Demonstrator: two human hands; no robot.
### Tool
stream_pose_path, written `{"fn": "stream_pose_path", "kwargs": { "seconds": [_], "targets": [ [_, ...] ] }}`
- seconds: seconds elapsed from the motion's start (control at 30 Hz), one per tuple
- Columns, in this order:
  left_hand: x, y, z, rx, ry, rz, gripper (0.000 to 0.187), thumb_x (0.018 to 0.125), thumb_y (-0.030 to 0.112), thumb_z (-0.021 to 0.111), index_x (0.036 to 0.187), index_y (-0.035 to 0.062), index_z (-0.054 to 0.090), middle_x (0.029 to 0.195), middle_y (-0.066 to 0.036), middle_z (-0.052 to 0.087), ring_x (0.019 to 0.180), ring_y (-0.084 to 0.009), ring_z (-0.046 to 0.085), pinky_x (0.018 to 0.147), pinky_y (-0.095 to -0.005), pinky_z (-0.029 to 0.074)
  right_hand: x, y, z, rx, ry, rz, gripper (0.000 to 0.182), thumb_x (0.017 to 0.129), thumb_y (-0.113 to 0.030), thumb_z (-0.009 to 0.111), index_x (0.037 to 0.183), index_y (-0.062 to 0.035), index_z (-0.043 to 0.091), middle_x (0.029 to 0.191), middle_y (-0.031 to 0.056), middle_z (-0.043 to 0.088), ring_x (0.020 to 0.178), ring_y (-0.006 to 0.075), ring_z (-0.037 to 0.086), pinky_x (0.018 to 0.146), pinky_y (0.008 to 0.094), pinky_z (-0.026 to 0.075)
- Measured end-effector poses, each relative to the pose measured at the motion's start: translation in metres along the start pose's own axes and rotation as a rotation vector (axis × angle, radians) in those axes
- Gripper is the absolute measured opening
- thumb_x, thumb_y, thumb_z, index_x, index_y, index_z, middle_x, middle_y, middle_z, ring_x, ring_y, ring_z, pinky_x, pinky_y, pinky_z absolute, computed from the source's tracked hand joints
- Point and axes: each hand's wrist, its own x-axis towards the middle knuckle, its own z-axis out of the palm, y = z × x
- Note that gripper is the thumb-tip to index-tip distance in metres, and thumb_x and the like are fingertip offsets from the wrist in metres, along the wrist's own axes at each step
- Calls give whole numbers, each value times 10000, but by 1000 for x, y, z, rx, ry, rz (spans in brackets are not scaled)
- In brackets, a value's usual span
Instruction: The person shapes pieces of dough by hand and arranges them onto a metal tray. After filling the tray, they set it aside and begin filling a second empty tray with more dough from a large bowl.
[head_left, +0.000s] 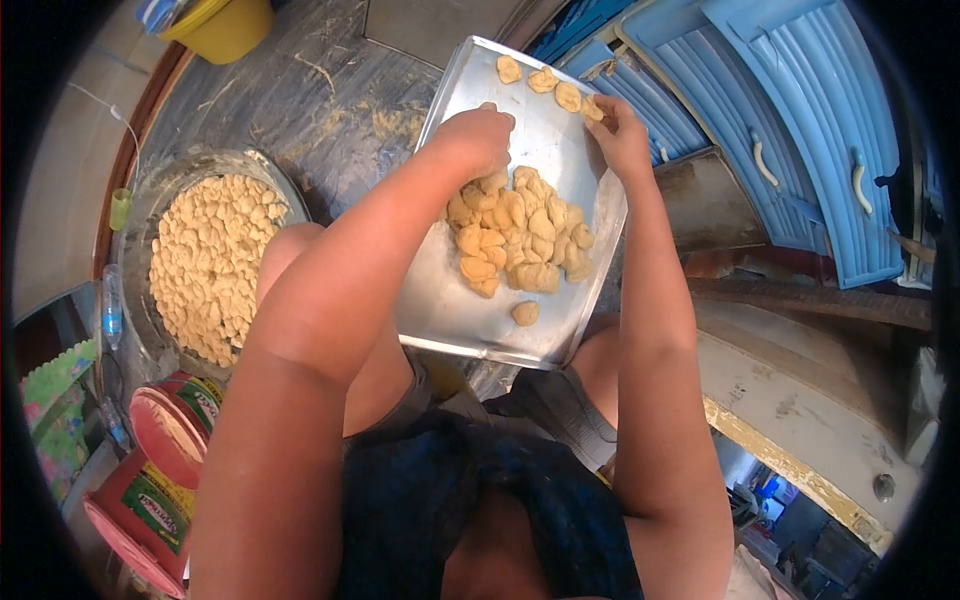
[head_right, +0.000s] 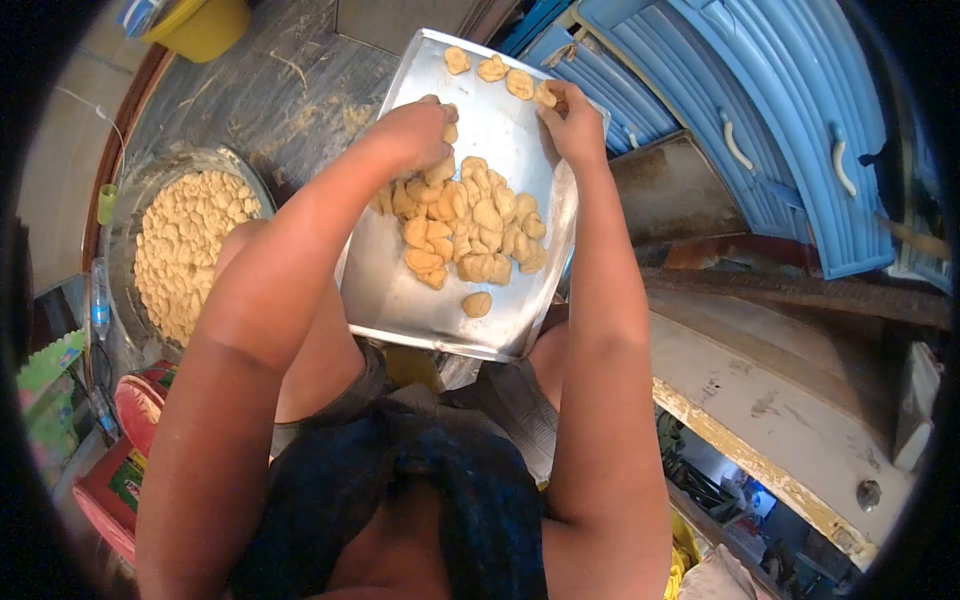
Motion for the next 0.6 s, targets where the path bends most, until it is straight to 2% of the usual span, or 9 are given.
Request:
{"fn": "stream_pose_path", "kwargs": {
  "seconds": [0.1, 0.2, 0.27, 0.33, 0.37, 0.47, 0.5, 0.53, 0.6],
  "targets": [
    [1, -1, -1, 5, 5, 30, 441, 780, 197, 637, 1189, 58, 547, 1187, -140, 543, 1050, -315, 557, 898, -369, 455, -14, -11, -5, 7, 35, -62, 362, 766, -122, 682, 1107, -45, 585, 1114, 124, 604, 871, 192, 611, 758, 297, 484],
    [3, -2, -2, -15, -19, 5, 431, 778, 186, 631, 1185, 65, 555, 1201, -145, 546, 1059, -315, 554, 900, -374, 451, -37, -43, -7, -108, -22, 57, 394, 786, -138, 675, 1154, -45, 570, 1079, 96, 583, 878, 165, 571, 782, 269, 462],
    [4, -1, -4, -21, -71, -25, 426, 780, 156, 605, 1195, 72, 554, 1226, -150, 538, 1068, -312, 551, 906, -379, 446, -55, -50, 5, 110, -511, 72, 347, 797, -168, 673, 1113, -45, 598, 962, 71, 563, 838, 157, 538, 758, 267, 452],
    [7, -4, -2, -59, -113, -4, 433, 776, 141, 594, 1202, 79, 552, 1254, -148, 518, 1076, -308, 548, 912, -377, 442, -63, -51, 20, 159, -624, -69, 326, 791, -185, 683, 1078, -53, 602, 886, 36, 553, 797, 124, 514, 723, 256, 443],
    [9, -6, -1, -99, -145, 8, 441, 772, 126, 583, 1210, 85, 550, 1283, -146, 497, 1084, -304, 544, 918, -375, 438, -60, -48, 18, 224, -709, 57, 275, 782, -175, 683, 1021, -62, 608, 892, 7, 572, 796, 97, 515, 706, 247, 441],
    [6, -10, 11, -48, 11, 100, 464, 765, 107, 563, 1229, 105, 545, 1302, -136, 476, 1093, -300, 537, 927, -367, 432, -52, -36, 13, 487, -627, 206, 192, 780, -140, 669, 953, -74, 621, 858, -16, 580, 773, 82, 522, 698, 230, 437],
    [5, -10, 9, -51, 14, 96, 464, 765, 107, 563, 1229, 105, 545, 1302, -136, 476, 1093, -300, 537, 927, -367, 432, -52, -43, 15, 423, -517, 169, 179, 767, -134, 665, 923, -52, 636, 835, -2, 579, 736, 92, 528, 682, 237, 443],
    [5, -10, 6, -11, -18, 85, 470, 762, 101, 560, 1232, 112, 545, 1309, -133, 467, 1099, -301, 533, 932, -366, 429, -52, -44, 20, 421, -520, 169, 179, 767, -134, 665, 923, -52, 636, 835, -2, 579, 736, 92, 528, 682, 237, 443],
    [3, -6, 0, 32, -57, 83, 476, 760, 95, 557, 1235, 118, 545, 1315, -130, 458, 1104, -303, 529, 937, -364, 425, -52, -48, 30, 158, -598, -32, 232, 749, -144, 675, 945, -28, 632, 839, 33, 600, 761, 102, 544, 682, 242, 450]
  ]
}}
